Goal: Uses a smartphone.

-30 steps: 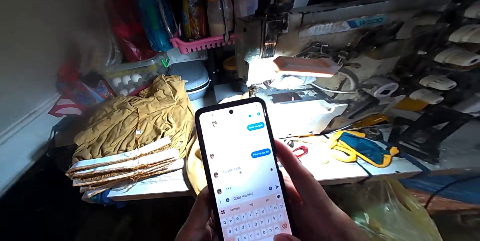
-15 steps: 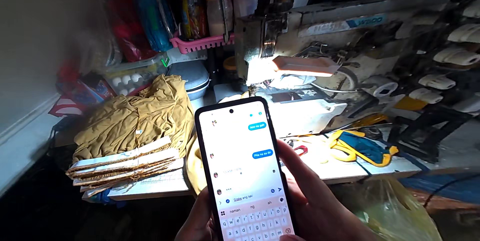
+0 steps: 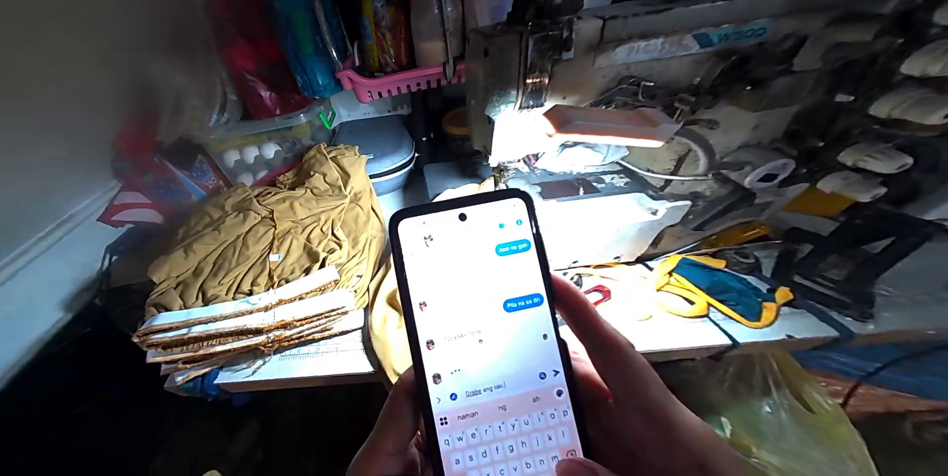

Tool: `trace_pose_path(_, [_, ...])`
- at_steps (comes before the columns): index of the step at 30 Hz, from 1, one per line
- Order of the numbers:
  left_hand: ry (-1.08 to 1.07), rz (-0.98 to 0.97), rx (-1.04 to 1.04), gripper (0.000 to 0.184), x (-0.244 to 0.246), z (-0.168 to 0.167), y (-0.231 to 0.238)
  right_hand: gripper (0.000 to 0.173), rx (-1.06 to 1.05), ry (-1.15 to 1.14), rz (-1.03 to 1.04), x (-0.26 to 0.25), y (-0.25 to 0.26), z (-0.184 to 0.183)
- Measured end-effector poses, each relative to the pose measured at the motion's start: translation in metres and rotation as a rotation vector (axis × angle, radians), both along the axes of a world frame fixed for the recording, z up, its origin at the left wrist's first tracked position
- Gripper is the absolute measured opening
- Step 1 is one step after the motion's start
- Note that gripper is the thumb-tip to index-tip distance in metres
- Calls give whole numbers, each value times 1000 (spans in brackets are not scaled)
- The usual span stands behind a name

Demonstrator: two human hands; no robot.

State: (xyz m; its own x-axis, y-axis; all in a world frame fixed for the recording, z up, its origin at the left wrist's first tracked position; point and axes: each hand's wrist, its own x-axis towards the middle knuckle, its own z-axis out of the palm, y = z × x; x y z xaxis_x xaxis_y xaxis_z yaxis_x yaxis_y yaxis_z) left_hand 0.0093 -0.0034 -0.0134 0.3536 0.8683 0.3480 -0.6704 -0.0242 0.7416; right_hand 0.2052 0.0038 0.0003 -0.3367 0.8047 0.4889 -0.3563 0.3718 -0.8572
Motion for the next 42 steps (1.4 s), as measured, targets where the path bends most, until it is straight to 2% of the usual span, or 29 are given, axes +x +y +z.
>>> trace_pose_path(7, [23,22,28,48,-2,2,-1,81,-34,32,-92,-9,-6,5])
trace_pose_path(16, [15,27,19,48,-3,3,-2,85,-6,14,-36,-8,-3,1])
trace_pose_path(23, [29,51,31,48,-2,4,-3,86,-45,-3,-250,-26,-12,9])
trace_pose_path(31, [12,40,29,49,-4,4,-2,91,15,-83,-121,-13,-6,2])
trace_pose_path(42, [20,31,-5,50,-4,4,-1,89,3,-51,-170,-19,-7,5])
